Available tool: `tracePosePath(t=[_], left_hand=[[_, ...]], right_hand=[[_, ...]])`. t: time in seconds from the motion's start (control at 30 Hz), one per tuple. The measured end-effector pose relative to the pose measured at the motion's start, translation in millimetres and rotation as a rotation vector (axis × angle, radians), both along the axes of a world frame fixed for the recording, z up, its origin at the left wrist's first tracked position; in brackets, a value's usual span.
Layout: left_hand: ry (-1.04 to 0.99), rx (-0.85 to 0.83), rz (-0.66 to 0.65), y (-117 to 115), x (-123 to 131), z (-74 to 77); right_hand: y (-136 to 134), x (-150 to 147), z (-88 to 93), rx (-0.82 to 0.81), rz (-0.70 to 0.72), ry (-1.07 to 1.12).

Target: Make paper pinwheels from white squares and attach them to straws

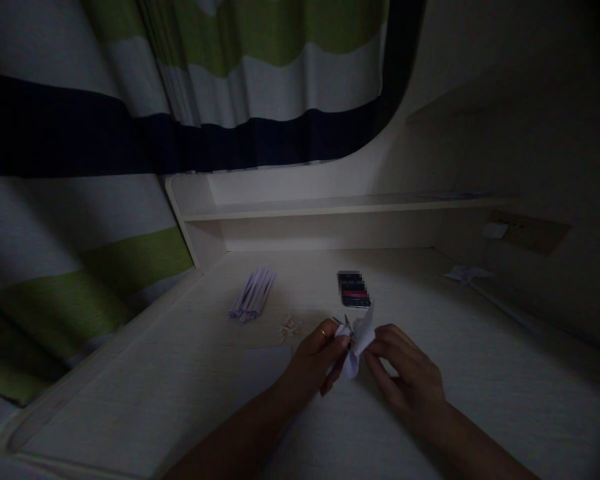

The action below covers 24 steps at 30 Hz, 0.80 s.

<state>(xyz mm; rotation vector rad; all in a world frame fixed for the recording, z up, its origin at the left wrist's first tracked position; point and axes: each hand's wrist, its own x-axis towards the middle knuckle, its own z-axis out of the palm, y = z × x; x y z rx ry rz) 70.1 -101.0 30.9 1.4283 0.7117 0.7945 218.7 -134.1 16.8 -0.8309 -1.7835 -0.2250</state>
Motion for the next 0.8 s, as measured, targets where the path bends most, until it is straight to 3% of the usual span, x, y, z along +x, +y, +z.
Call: tracePosePath(t=[0.13, 0.23, 0.3, 0.43, 0.57, 0.8], left_hand=[[0.007, 0.032, -0.006, 0, 0, 2.5], [0.024, 0.059, -0.002, -1, 0, 6.0], [0.025, 0.072, 0.02, -1, -1, 6.9], [-0.006, 0.083, 0.084, -1, -2, 7.4], [-0.078, -0.018, 0.098, -1, -4, 10.2], [-0.153, -0.155, 0.125, -3, -2, 15.4]], right_hand=[[3, -5, -1.3, -0.357, 0.095, 0.355], [3, -7, -5.5, -0.471, 0.156, 0.517], [2, -9, -5.8, -0.42, 0.136, 0.482], [-4, -9, -2.4, -0.121, 0.036, 0.148], [-4, -6, -2.4, 0.123, -0.011, -0.087], [-5, -2, -5.5, 0.186, -0.017, -0.196]])
